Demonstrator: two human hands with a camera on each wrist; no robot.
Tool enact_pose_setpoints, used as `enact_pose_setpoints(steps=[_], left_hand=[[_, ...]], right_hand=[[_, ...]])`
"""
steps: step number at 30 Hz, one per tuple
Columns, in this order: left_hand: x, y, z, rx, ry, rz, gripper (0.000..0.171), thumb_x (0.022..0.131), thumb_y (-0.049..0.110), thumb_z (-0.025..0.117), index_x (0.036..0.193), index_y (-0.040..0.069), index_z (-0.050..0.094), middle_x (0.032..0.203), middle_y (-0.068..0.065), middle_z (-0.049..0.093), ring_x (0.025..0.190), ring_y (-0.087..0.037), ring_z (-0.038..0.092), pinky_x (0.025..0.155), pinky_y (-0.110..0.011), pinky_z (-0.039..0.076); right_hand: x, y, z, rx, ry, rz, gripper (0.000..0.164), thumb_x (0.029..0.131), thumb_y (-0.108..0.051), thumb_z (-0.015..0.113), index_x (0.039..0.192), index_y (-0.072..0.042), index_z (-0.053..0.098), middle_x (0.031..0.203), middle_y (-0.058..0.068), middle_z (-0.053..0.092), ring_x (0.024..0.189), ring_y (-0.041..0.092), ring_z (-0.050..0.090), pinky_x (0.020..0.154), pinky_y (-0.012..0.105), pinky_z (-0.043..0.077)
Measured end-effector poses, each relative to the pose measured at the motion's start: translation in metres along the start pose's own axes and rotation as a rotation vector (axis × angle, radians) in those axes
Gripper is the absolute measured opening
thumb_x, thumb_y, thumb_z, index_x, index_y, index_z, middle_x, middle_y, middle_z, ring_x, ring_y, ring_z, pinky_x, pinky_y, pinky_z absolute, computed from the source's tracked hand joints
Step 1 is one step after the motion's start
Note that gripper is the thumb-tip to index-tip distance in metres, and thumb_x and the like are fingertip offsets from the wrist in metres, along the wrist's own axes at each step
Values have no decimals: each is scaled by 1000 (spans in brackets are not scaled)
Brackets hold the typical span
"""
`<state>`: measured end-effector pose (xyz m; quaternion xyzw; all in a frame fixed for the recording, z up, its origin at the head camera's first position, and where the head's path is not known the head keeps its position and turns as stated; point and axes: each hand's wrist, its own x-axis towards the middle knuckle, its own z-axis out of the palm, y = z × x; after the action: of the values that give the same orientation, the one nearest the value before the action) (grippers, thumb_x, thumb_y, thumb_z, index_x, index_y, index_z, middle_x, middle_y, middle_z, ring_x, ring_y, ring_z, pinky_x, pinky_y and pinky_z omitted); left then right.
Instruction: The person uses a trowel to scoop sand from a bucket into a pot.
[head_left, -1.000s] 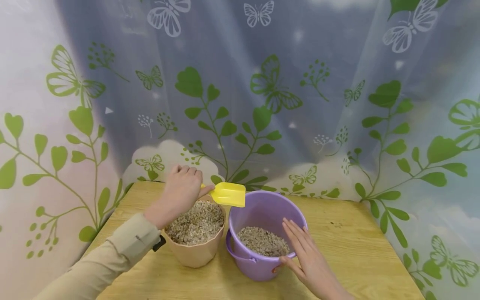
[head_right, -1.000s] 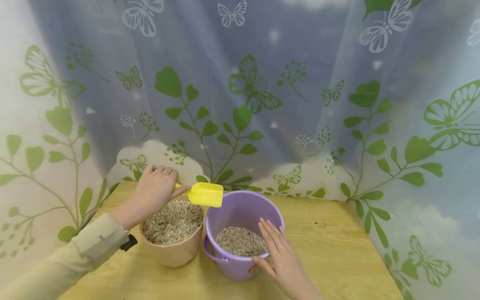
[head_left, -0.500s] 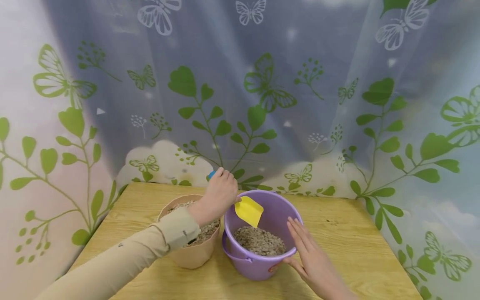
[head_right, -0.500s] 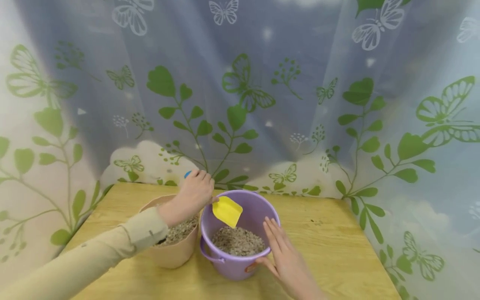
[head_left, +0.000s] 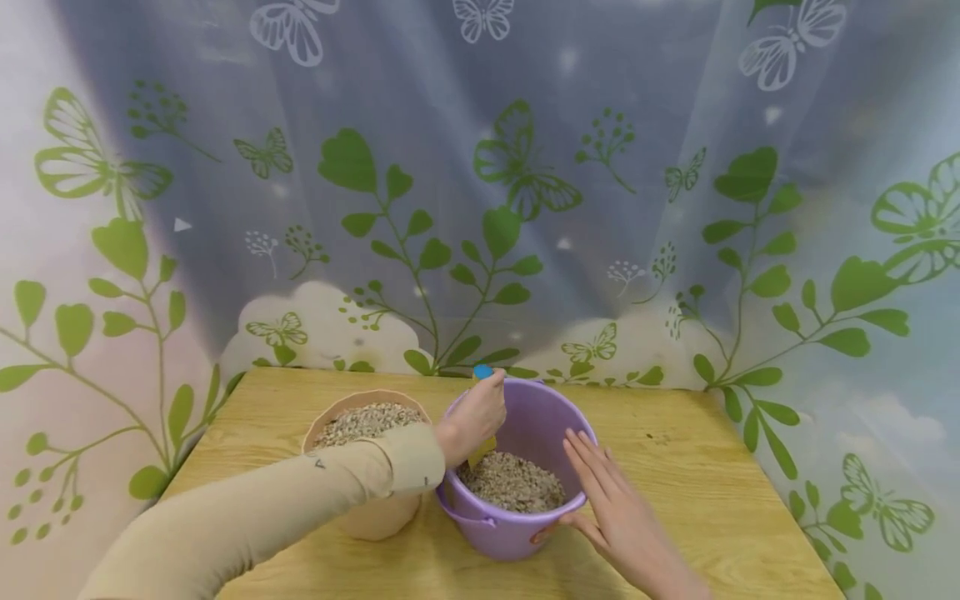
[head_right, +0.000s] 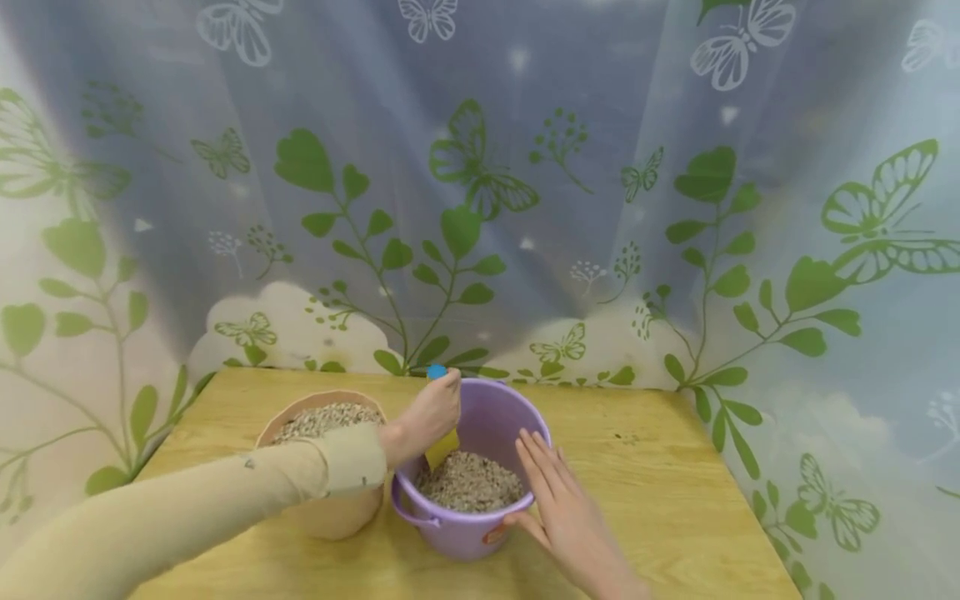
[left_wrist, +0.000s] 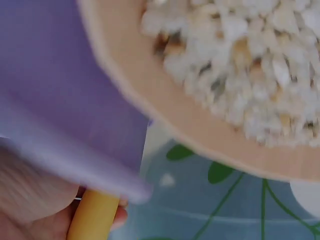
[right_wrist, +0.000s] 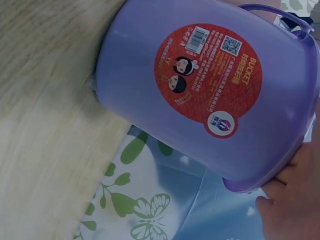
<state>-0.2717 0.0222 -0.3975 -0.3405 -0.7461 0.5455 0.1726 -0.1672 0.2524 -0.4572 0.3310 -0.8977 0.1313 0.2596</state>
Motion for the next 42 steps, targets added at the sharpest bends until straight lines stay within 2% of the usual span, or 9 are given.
enact_pose_setpoints(steps=[3, 11, 15, 18, 21, 27, 35, 38, 42], left_hand=[[3, 11, -1, 42, -11, 41, 31, 105, 37, 48, 131, 28, 63, 114, 7, 67, 103, -15, 57, 103, -37, 30], [14, 23, -1, 36, -18, 48, 46, 105, 49, 41, 143, 29, 54, 127, 4, 64, 110, -18, 55, 104, -39, 29], [21, 27, 4, -50, 21, 36, 36, 107, 41, 44, 133, 28, 64, 121, 5, 68, 104, -17, 57, 100, -37, 31], [26, 31, 10, -132, 83, -3, 29, 107, 32, 48, 118, 25, 73, 108, 7, 72, 96, -15, 58, 96, -35, 32], [29, 35, 16, -182, 141, -38, 26, 105, 28, 50, 112, 22, 75, 102, 7, 72, 94, -15, 58, 96, -35, 32], [32, 36, 23, -304, 251, -58, 37, 96, 51, 60, 112, 21, 73, 107, 6, 71, 101, -13, 59, 99, -34, 34], [26, 36, 18, -425, 264, 25, 50, 92, 64, 57, 114, 22, 73, 113, 7, 71, 108, -12, 58, 102, -33, 33], [23, 34, 18, -476, 249, 61, 50, 92, 66, 55, 111, 23, 73, 110, 8, 71, 106, -12, 59, 100, -33, 34], [18, 29, 21, -609, 194, 114, 50, 94, 66, 54, 111, 23, 73, 113, 7, 71, 108, -12, 60, 103, -35, 36]], right_hand=[[1, 1, -1, -22, -16, 5, 80, 102, -57, 42, 155, 2, 34, 160, 20, 34, 145, 38, 36, 124, 30, 8], [-1, -1, -1, -37, -72, 62, 85, 96, -44, 65, 159, -3, 26, 164, 17, 29, 150, 34, 30, 123, 28, 8], [0, -3, 1, -24, -69, 74, 87, 94, -40, 69, 160, -5, 24, 165, 14, 27, 150, 33, 28, 123, 27, 6], [0, -4, 2, -10, -71, 73, 86, 95, -40, 67, 161, -6, 23, 166, 11, 24, 151, 32, 28, 122, 26, 6], [1, -5, 2, 2, -72, 74, 85, 96, -41, 66, 161, -7, 22, 167, 9, 23, 151, 32, 27, 122, 25, 6], [0, -4, 1, 7, -61, 95, 83, 95, -40, 67, 159, -3, 28, 167, 8, 22, 150, 33, 29, 122, 24, 7], [1, -4, 1, 4, -66, 105, 85, 96, -41, 66, 161, -7, 22, 165, 13, 27, 151, 32, 28, 122, 25, 8], [0, -5, 2, -15, -71, 111, 87, 95, -40, 68, 161, -8, 22, 165, 12, 27, 151, 31, 28, 121, 30, 14], [0, -6, 3, -19, -58, 112, 86, 93, -40, 70, 159, -4, 28, 164, 13, 29, 150, 31, 29, 121, 31, 15]])
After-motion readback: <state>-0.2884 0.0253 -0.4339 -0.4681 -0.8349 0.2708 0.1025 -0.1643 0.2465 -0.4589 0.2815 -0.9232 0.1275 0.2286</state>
